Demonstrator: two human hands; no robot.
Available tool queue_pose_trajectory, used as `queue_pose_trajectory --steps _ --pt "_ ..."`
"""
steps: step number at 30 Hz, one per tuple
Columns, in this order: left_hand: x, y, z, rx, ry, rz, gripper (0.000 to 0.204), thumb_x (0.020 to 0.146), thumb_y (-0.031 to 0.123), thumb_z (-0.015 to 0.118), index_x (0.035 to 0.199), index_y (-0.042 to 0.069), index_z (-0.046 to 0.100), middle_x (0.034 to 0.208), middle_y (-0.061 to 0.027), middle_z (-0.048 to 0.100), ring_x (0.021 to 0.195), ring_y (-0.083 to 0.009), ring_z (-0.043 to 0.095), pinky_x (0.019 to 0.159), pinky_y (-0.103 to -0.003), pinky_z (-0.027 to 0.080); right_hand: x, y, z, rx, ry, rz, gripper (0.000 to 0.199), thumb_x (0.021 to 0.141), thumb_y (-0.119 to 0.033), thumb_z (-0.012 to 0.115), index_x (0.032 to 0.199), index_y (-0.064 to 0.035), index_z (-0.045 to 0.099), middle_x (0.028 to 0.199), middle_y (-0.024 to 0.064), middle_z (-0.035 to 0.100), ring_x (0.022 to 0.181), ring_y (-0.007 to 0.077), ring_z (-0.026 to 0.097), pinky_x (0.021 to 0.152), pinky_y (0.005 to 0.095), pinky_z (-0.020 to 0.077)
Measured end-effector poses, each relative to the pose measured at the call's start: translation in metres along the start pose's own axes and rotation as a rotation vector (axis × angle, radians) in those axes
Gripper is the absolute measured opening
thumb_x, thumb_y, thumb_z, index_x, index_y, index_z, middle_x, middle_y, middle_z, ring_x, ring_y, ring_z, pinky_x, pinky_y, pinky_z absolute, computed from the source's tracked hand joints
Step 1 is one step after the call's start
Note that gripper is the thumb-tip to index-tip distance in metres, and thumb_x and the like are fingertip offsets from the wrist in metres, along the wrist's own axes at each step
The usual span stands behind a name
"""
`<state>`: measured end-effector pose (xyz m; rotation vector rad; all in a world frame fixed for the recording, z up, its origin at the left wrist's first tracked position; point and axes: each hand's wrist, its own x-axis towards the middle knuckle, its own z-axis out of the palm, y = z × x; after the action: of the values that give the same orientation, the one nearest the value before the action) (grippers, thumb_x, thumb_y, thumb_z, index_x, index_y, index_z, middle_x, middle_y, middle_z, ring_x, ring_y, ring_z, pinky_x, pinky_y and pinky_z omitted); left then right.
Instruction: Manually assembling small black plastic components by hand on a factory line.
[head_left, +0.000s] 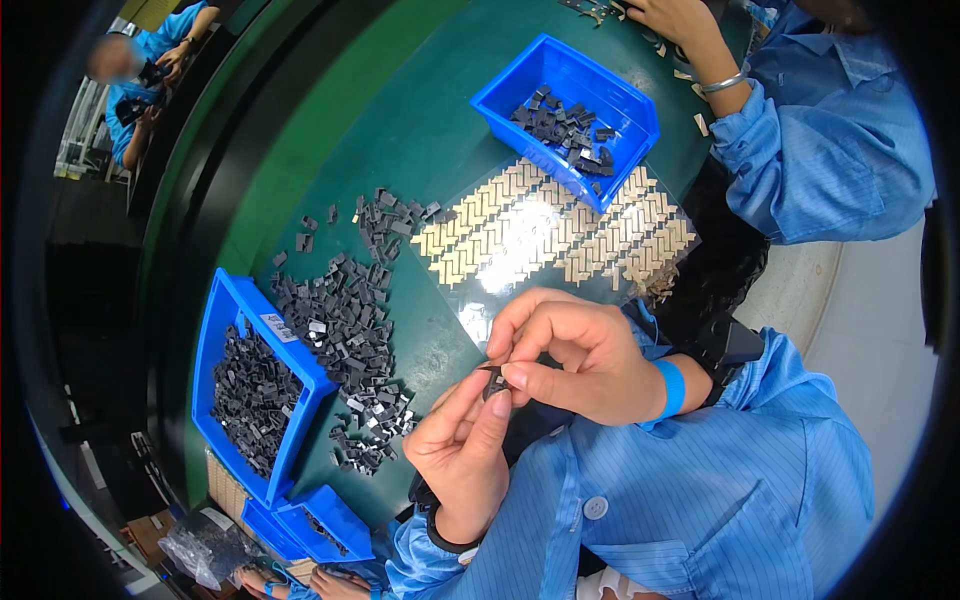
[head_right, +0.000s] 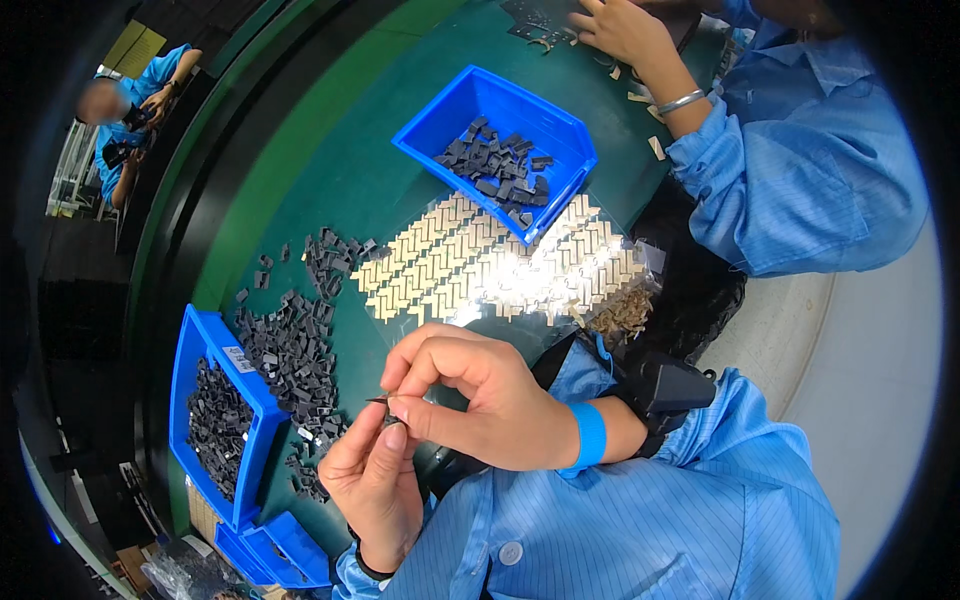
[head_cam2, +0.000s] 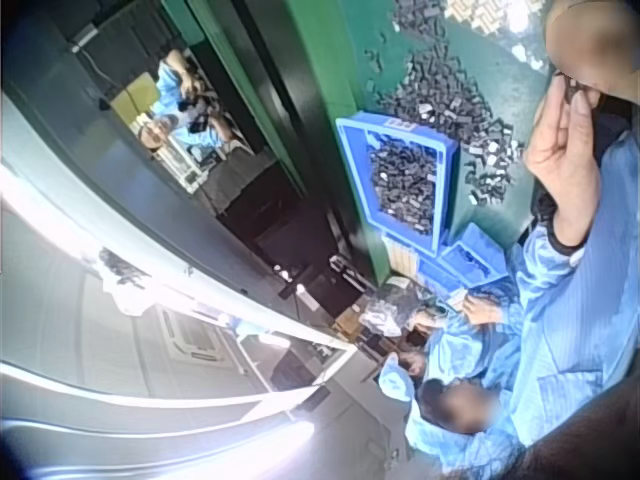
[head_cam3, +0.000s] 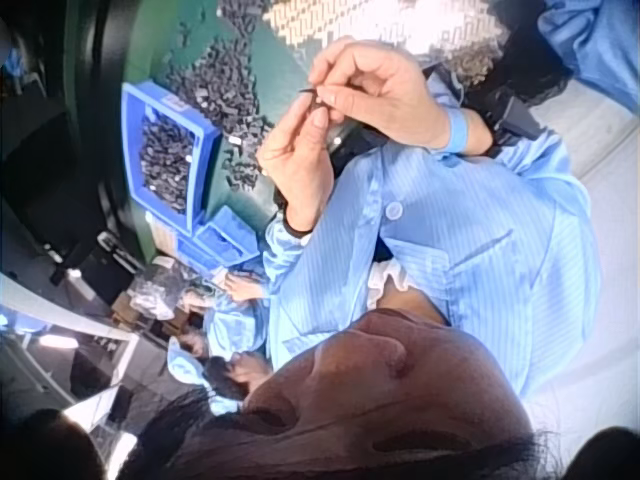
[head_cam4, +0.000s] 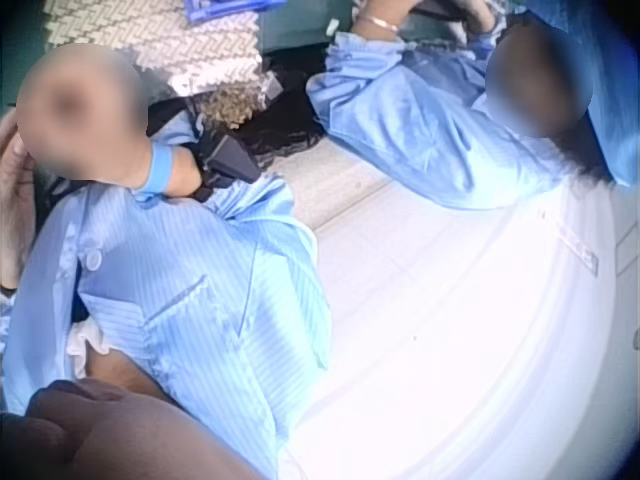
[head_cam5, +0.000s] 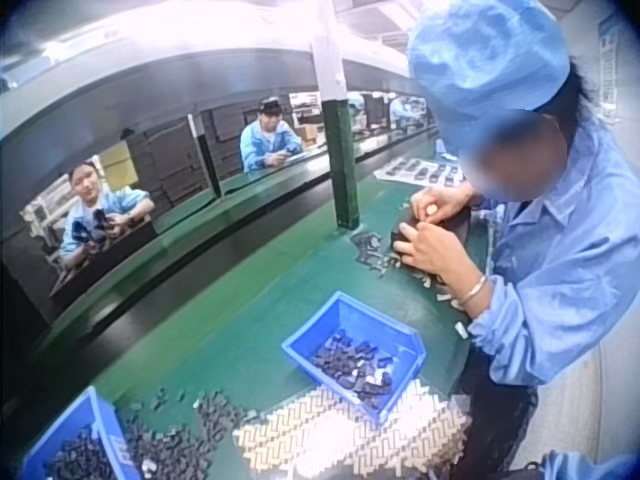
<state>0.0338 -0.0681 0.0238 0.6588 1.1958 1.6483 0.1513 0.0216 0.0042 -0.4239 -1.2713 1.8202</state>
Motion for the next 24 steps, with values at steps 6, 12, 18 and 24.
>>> queue_pose_trajectory --steps 6,12,18,24 --pt "0.0004 0.0002 0.0013 0.009 0.008 0.002 0.027 0.083 -0.006 0.057 0.109 -0.002 0.059 0.104 -0.017 0.063 0.09 -0.0203 0.063 0.081 -0.033 0.054 0.0 0.0009 0.001 -0.02 0.012 -0.023 0.004 0.082 0.006 0.057 0.084 0.0039 0.055 0.103 0.0151 0.05 0.083 0.0134 0.057 0.069 0.023 0.0515" --pt "0.0009 0.0002 0.0028 -0.017 0.001 0.0 0.027 0.083 -0.006 0.058 0.109 -0.002 0.06 0.104 -0.0169 0.063 0.09 -0.0201 0.063 0.08 -0.032 0.054 -0.0006 -0.0013 0.003 0.078 0.075 0.047 0.006 0.079 0.0 0.063 0.08 -0.0012 0.057 0.095 0.0089 0.056 0.088 0.0134 0.054 0.077 0.0268 0.0446" --pt "0.0002 -0.0023 0.001 -0.006 0.001 0.004 0.027 0.083 -0.006 0.057 0.109 -0.001 0.06 0.104 -0.0166 0.063 0.09 -0.0204 0.063 0.08 -0.032 0.054 -0.0012 0.0019 -0.0003 -0.002 0.008 -0.027 0.004 0.082 0.006 0.058 0.084 0.0041 0.055 0.103 0.0153 0.05 0.083 0.0132 0.057 0.068 0.0227 0.0511" --pt "-0.0003 -0.0035 -0.0003 -0.015 -0.001 0.01 0.027 0.082 -0.007 0.057 0.109 -0.002 0.06 0.107 -0.0175 0.062 0.093 -0.021 0.063 0.083 -0.032 0.053 -0.001 0.0054 -0.0034 -0.149 -0.018 -0.108 0.006 0.08 0.002 0.062 0.082 0.0014 0.056 0.101 0.014 0.052 0.09 0.0154 0.054 0.077 0.0263 0.0468"
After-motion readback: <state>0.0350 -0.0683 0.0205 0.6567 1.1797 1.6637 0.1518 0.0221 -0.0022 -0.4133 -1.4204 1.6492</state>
